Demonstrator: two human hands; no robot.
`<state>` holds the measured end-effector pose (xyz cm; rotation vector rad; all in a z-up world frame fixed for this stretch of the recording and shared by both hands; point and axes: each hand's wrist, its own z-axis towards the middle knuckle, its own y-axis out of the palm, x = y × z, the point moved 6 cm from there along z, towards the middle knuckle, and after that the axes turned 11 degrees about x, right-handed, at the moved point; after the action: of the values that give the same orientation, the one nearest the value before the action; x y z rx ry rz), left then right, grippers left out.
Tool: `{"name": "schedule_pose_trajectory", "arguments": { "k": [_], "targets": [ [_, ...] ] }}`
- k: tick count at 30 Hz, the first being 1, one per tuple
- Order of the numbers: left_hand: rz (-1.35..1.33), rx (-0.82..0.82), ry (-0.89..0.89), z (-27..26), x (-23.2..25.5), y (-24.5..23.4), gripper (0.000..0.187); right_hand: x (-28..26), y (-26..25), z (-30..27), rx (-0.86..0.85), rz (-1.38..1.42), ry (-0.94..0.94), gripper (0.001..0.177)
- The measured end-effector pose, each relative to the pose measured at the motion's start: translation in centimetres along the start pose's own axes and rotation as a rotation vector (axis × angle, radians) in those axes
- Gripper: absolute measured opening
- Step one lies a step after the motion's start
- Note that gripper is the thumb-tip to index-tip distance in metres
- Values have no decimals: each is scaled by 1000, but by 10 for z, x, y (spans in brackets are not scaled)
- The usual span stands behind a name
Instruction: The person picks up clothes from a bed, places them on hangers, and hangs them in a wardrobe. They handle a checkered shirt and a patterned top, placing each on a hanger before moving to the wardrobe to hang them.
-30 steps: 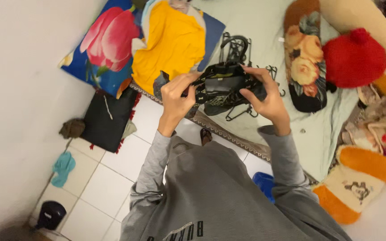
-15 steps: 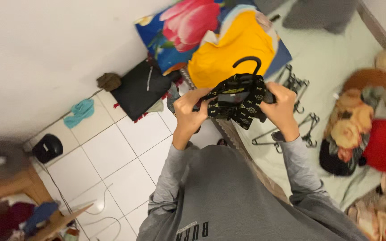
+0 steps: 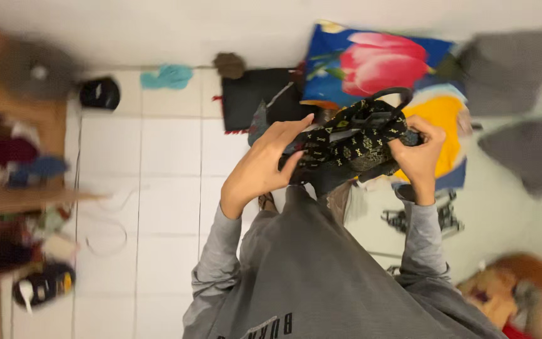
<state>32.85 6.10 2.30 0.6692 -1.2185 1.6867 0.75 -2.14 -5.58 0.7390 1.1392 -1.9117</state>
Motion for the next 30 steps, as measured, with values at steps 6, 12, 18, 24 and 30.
{"name": "schedule_pose_trajectory", "arguments": {
  "k": [6,12,18,24,30],
  "targets": [
    [246,421,26,-6,-28,-40,39,-24,102,46,-264,142,-125,16],
    [476,781,-253,-12,-65,-79,27,-65,202,106,-573,56,-262,17],
    [582,1043,-415,-36,-61,-130,18,-162,249,99,-311,271,-810,52],
    [530,1335,-516,-84,-47,-185,6,-179,315,17,-281,653,-589,62],
    [478,1502,-632,-127,-66,-235,4,-210,392,-48,-462,775,-500,46]
  ]
}}
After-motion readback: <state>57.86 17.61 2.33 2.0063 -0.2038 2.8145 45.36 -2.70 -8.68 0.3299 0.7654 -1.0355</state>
